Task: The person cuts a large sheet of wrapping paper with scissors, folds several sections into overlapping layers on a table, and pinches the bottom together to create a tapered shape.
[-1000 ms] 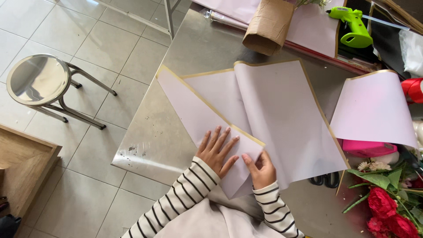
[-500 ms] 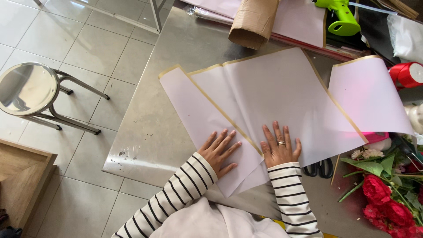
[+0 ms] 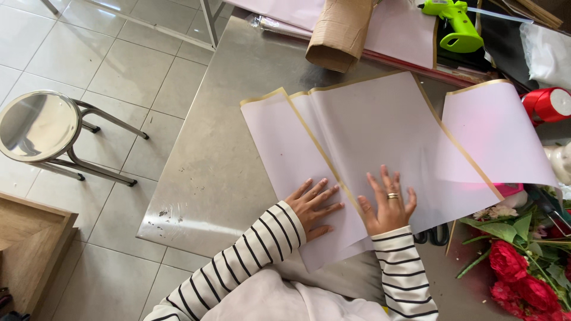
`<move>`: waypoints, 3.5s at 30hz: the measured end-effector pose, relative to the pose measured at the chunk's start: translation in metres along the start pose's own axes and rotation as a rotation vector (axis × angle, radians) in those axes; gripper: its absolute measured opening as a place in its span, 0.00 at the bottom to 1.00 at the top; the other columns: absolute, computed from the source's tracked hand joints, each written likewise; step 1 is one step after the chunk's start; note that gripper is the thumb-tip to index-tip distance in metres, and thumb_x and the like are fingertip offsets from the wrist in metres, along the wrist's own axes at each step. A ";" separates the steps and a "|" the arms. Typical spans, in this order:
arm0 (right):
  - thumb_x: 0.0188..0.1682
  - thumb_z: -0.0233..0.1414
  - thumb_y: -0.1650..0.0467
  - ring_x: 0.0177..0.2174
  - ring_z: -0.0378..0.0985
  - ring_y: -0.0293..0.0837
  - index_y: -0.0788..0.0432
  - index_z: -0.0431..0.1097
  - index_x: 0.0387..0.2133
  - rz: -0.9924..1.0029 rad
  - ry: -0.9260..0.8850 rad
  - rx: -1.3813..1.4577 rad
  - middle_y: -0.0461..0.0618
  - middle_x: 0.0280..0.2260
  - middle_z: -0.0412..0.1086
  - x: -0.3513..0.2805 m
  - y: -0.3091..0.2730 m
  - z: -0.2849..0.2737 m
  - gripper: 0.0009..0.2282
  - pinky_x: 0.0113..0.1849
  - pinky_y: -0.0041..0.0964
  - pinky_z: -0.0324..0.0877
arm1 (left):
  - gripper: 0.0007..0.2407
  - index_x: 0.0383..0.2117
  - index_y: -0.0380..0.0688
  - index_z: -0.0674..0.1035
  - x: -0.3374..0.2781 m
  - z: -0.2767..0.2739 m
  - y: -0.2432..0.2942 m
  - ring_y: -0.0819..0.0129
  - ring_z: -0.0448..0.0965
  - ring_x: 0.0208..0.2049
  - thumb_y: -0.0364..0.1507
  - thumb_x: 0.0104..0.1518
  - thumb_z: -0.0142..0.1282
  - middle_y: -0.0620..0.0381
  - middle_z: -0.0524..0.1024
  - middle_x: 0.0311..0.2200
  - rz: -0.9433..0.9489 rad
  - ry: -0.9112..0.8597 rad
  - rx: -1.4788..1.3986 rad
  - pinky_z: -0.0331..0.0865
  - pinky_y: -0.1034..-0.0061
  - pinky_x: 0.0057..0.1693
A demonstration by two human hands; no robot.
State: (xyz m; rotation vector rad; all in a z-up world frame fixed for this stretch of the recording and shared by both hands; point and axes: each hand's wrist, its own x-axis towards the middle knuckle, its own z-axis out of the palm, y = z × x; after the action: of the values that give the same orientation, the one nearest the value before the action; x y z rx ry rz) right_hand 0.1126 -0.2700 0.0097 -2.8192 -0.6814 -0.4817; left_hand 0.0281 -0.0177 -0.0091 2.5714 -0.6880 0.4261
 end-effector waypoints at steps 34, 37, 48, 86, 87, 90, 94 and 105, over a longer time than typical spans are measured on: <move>0.59 0.34 0.52 0.71 0.37 0.51 0.24 0.52 0.68 -0.058 -0.302 0.157 0.42 0.74 0.40 -0.018 0.009 -0.010 0.22 0.65 0.57 0.35 | 0.37 0.71 0.32 0.50 0.047 0.019 0.047 0.47 0.36 0.76 0.53 0.64 0.33 0.38 0.41 0.74 -0.515 -0.020 0.195 0.28 0.55 0.76; 0.60 0.33 0.53 0.70 0.40 0.54 0.28 0.52 0.69 -0.063 -0.287 0.144 0.45 0.73 0.42 -0.019 0.007 -0.013 0.22 0.65 0.57 0.37 | 0.39 0.71 0.32 0.49 0.046 0.018 0.045 0.47 0.35 0.76 0.55 0.64 0.33 0.37 0.41 0.74 -0.534 -0.028 0.205 0.28 0.56 0.76; 0.59 0.41 0.47 0.55 0.64 0.68 0.66 0.63 0.63 0.486 0.596 -0.368 0.66 0.58 0.58 -0.006 0.035 -0.084 0.35 0.52 0.63 0.57 | 0.39 0.72 0.35 0.48 0.047 0.013 0.047 0.52 0.37 0.76 0.56 0.64 0.29 0.42 0.40 0.74 -0.523 -0.049 0.406 0.32 0.59 0.77; 0.56 0.44 0.53 0.63 0.65 0.52 0.45 0.71 0.54 -0.278 0.052 0.205 0.47 0.63 0.66 0.004 -0.035 -0.055 0.19 0.64 0.60 0.47 | 0.28 0.73 0.53 0.55 0.040 0.010 0.037 0.44 0.40 0.75 0.44 0.66 0.35 0.38 0.45 0.74 -0.419 0.024 0.098 0.33 0.51 0.74; 0.56 0.44 0.53 0.63 0.65 0.52 0.45 0.71 0.54 -0.280 0.053 0.202 0.47 0.63 0.66 0.010 -0.029 -0.048 0.19 0.64 0.60 0.47 | 0.28 0.73 0.53 0.55 0.043 0.010 0.037 0.44 0.40 0.75 0.44 0.66 0.35 0.38 0.45 0.74 -0.418 0.027 0.097 0.33 0.51 0.74; 0.57 0.40 0.50 0.70 0.45 0.52 0.34 0.63 0.64 -0.217 -0.044 0.118 0.43 0.71 0.51 0.016 -0.022 -0.031 0.22 0.64 0.59 0.38 | 0.28 0.72 0.50 0.55 0.042 0.010 0.039 0.44 0.39 0.75 0.42 0.64 0.38 0.38 0.45 0.74 -0.406 0.043 0.105 0.32 0.52 0.74; 0.54 0.38 0.45 0.70 0.40 0.50 0.23 0.55 0.66 -0.137 -0.219 0.116 0.37 0.73 0.43 0.018 -0.027 -0.023 0.25 0.65 0.63 0.31 | 0.29 0.72 0.44 0.55 0.042 0.012 0.037 0.45 0.39 0.75 0.42 0.65 0.36 0.37 0.44 0.74 -0.415 0.050 0.090 0.33 0.54 0.75; 0.53 0.37 0.43 0.71 0.35 0.50 0.22 0.51 0.67 -0.099 -0.307 0.077 0.35 0.74 0.39 0.006 -0.028 -0.015 0.27 0.64 0.68 0.31 | 0.29 0.71 0.37 0.53 0.037 0.004 0.036 0.45 0.37 0.75 0.43 0.67 0.33 0.37 0.42 0.74 -0.374 0.013 0.047 0.30 0.55 0.75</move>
State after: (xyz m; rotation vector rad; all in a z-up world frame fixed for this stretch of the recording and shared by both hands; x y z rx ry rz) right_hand 0.1006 -0.2473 0.0295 -2.8218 -0.8796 -0.0335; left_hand 0.0401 -0.0616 0.0143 2.6586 -0.1836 0.3361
